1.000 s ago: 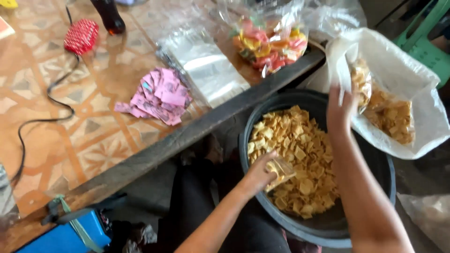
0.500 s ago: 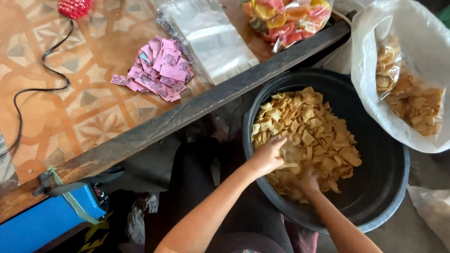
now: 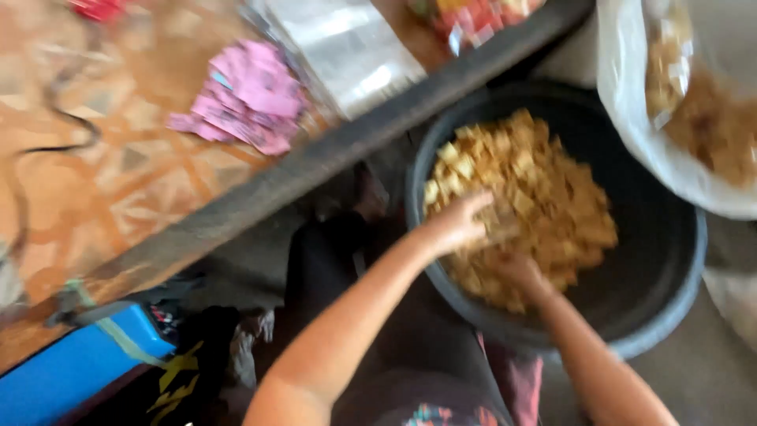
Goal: Manually filling small plastic bags with chips from a large basin and sealing them with a heat sealer.
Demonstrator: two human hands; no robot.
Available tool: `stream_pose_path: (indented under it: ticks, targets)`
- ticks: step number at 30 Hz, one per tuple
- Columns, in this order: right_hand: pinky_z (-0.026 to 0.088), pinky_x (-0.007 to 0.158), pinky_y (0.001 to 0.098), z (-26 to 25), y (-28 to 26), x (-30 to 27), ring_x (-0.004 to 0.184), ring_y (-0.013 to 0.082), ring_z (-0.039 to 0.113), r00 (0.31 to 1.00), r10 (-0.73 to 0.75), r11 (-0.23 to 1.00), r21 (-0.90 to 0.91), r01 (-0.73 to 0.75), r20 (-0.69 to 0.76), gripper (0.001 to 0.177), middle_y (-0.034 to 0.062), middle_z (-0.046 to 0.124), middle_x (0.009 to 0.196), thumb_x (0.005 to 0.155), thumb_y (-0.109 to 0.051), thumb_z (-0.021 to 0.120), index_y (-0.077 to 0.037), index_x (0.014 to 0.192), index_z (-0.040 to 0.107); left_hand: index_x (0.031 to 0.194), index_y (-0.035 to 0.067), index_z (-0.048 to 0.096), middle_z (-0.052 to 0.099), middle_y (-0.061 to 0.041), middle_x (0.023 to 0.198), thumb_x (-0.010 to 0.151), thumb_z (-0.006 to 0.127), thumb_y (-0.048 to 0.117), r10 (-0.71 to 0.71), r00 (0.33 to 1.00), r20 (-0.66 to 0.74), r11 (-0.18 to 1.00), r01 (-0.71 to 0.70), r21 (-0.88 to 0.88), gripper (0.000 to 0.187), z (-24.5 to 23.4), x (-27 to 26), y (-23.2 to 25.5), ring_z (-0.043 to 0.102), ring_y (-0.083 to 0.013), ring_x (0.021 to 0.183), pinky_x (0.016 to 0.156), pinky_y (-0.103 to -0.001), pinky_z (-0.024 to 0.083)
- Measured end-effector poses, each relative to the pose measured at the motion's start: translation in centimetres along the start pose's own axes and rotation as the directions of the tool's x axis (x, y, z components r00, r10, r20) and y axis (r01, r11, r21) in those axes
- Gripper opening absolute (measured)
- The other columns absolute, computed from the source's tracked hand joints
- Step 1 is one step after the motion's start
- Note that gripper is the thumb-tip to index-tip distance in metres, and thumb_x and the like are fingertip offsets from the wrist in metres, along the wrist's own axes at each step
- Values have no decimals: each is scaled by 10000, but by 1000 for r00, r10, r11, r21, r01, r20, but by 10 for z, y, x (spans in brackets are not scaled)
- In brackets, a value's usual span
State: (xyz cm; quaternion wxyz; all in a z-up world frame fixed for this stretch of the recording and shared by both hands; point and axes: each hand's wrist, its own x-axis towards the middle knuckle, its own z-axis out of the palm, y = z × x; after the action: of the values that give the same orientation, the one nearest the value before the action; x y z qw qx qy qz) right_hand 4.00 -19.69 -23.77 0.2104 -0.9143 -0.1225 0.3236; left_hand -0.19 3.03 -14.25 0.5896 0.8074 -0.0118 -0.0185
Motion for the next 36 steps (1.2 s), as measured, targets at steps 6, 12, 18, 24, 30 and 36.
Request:
stream_pose_path:
  ticks: [6,12,18,24,30,36]
  targets:
    - [461,680,284,-138,-54,-81,923,157,616,992,85,395,911,-118,92,169,-64,629,1029,921,-188,713,-248,1006,579,1589,103,381,324,-179,1660,785,685,234,-116,981,154,979,86,185,869,-12,11,48,333,-308,1531,1270,-396,278]
    - [596,908,524,-185,-106,-89,1170,420,706,991,-52,154,981,-114,123,254,172,678,1275,953,-144,693,-180,1169,565,1592,17,296,342,-175,1633,811,691,143,-181,963,202,983,172,60,884,4,12,122,528,-325,1388,941,-324,621]
    - [601,906,656,-217,-141,-119,1475,246,334,980,-84,409,903,-132,182,549,0,343,1602,843,-286,663,-196,1369,537,1447,47,391,546,-164,1361,846,706,23,-313,918,241,946,280,162,679,2,-3,152,638,-285,1146,911,-379,585]
    - [645,903,466,-247,-127,-116,1289,258,607,992,-38,627,776,-72,123,425,-3,600,1451,884,-280,646,-155,1289,622,1230,65,557,681,-100,1165,837,807,191,-339,923,183,941,337,42,483,-28,-7,175,693,-216,1014,843,-314,654]
    - [444,1113,524,-120,-46,-27,1447,416,374,957,247,882,-445,-157,152,1056,166,204,1664,834,-198,848,-263,1654,186,1611,126,119,130,-170,1704,922,582,-9,-203,958,201,979,203,22,841,-56,-10,155,625,-120,786,761,-268,575]
    - [575,813,708,28,32,52,1057,631,642,982,-169,895,-430,118,-83,930,197,-1,1716,860,-18,671,-287,1649,258,1601,69,243,243,-274,1591,763,626,31,-247,962,121,969,249,0,922,-44,-1,103,750,-249,601,514,-244,658]
